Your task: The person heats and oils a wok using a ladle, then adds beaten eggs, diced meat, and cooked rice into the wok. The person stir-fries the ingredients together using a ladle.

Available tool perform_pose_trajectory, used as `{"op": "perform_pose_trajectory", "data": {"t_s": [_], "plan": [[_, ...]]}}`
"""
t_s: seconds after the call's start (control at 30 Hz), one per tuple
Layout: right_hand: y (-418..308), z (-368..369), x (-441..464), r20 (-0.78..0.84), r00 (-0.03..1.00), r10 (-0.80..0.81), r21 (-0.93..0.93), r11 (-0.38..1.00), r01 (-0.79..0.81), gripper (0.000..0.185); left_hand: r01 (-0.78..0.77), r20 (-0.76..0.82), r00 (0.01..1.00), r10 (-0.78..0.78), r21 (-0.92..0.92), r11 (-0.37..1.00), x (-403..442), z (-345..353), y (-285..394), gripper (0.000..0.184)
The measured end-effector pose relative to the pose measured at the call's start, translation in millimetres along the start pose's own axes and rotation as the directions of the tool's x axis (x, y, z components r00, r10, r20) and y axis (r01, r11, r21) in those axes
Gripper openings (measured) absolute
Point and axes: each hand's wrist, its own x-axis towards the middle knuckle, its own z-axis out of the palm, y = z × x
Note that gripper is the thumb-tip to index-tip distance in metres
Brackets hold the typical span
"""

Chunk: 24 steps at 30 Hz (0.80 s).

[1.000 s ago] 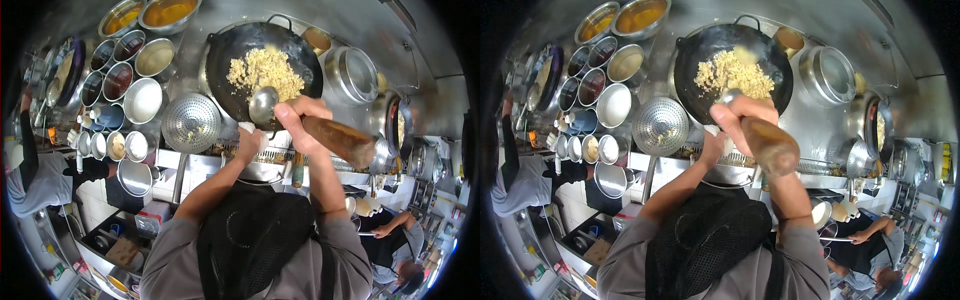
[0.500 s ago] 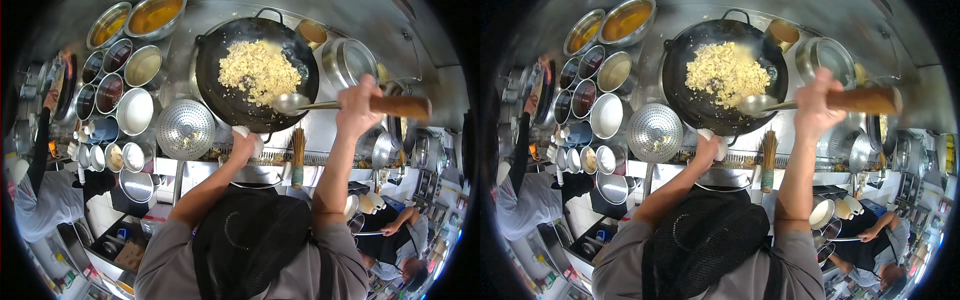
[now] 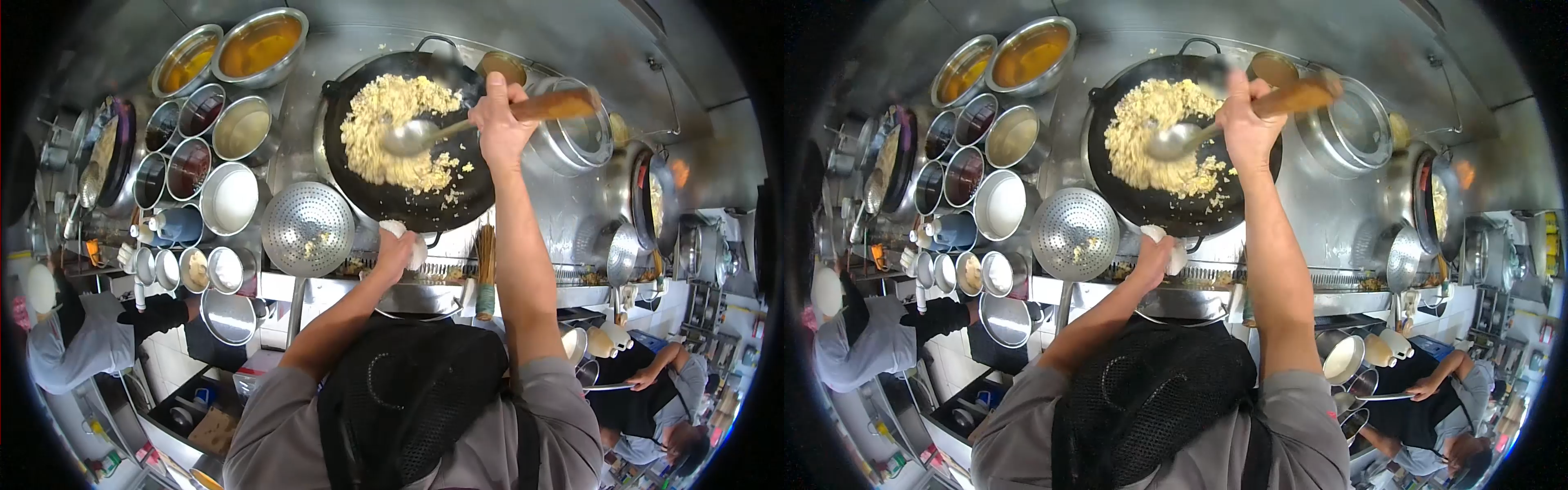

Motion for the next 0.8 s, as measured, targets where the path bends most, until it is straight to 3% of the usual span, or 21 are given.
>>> {"op": "perform_pose_trajectory", "data": {"t_s": [0.07,0.13,0.2,0.27,0.3,0.33,0.4,0.47,0.5,0.53,0.57,0.6,0.63,0.67,0.7,0.73,0.77,0.8], "plan": [[-37.0,18.6,1.3,-0.068,0.997,0.04,-0.193,0.98,-0.053,0.034,0.051,-0.011,0.999,-0.051,0.007,0.999,-0.6,1.1,2.2,0.052],[-66.0,21.5,15.8,-0.159,0.987,-0.022,-0.214,0.977,-0.012,0.036,-0.074,-0.108,0.991,0.081,0.066,0.995,0.3,4.4,0.4,0.051],[-57.8,5.0,28.4,-0.182,0.964,-0.193,0.067,0.976,0.208,0.036,-0.054,-0.095,0.994,0.058,0.046,0.997,0.0,3.3,3.7,0.052],[-16.0,3.2,17.7,-0.047,0.993,-0.107,0.141,0.984,0.113,0.036,-0.04,-0.017,0.999,0.041,0.024,0.999,-0.3,1.7,3.8,0.051],[21.4,6.2,2.9,-0.061,0.984,-0.168,-0.146,0.977,0.157,0.035,-0.045,-0.014,0.999,0.045,0.027,0.999,-2.7,3.4,2.6,0.051],[8.1,11.6,-8.1,0.045,0.987,-0.158,-0.229,0.96,0.164,0.034,-0.065,-0.075,0.995,0.066,0.018,0.998,-4.9,7.0,1.6,0.049],[-14.1,20.5,-5.8,0.256,0.966,0.018,-0.412,0.906,0.093,0.036,-0.095,-0.144,0.985,0.096,0.012,0.995,-3.8,8.2,2.9,0.048],[-55.5,41.7,-6.8,0.243,0.962,0.122,-0.374,0.927,-0.023,0.039,-0.024,-0.133,0.991,0.024,0.005,1.0,-2.1,8.2,6.5,0.038],[-71.2,48.9,-6.4,0.224,0.974,0.023,-0.389,0.919,0.068,0.039,-0.037,-0.132,0.991,0.037,0.006,0.999,-3.2,11.5,18.3,0.038],[-75.3,49.6,-8.0,0.226,0.974,0.018,-0.384,0.92,0.073,0.039,0.081,-0.117,0.988,-0.097,-0.13,0.988,-12.2,15.8,33.9,0.033],[-78.2,49.1,-9.7,0.157,0.984,-0.086,-0.201,0.973,0.117,0.04,0.198,-0.084,0.97,-0.227,-0.262,0.944,-17.0,17.6,43.6,0.029],[-80.0,46.9,-13.5,0.068,0.983,-0.169,-0.015,0.985,0.171,0.04,0.197,-0.087,0.97,-0.226,-0.262,0.945,-12.7,14.1,44.3,0.029],[-59.3,39.6,-19.3,0.106,0.974,-0.2,-0.017,0.979,0.203,0.04,0.246,0.016,0.968,-0.251,-0.277,0.929,-7.2,8.6,41.5,0.028],[-19.8,31.7,-24.6,0.19,0.938,-0.291,-0.223,0.917,0.33,0.042,0.296,0.119,0.955,-0.273,-0.287,0.911,-7.7,5.8,36.0,0.026],[-21.5,28.7,-37.7,0.265,0.956,-0.13,-0.245,0.949,0.197,0.042,0.125,-0.016,0.991,-0.13,-0.173,0.977,-15.1,14.9,32.4,0.031],[-28.6,27.6,-48.1,0.337,0.941,0.02,-0.269,0.96,0.076,0.042,0.113,-0.019,0.993,-0.118,-0.174,0.978,-34.7,26.3,42.9,0.031],[-50.9,20.5,-56.4,0.41,0.908,0.089,-0.288,0.957,0.036,0.043,0.029,-0.036,0.998,-0.041,-0.277,0.96,-58.5,41.3,64.0,0.03],[-57.5,15.6,-58.8,0.393,0.918,0.046,-0.265,0.962,0.066,0.043,-0.036,-0.061,0.998,0.014,-0.37,0.928,-74.0,48.6,70.6,0.03]]}}
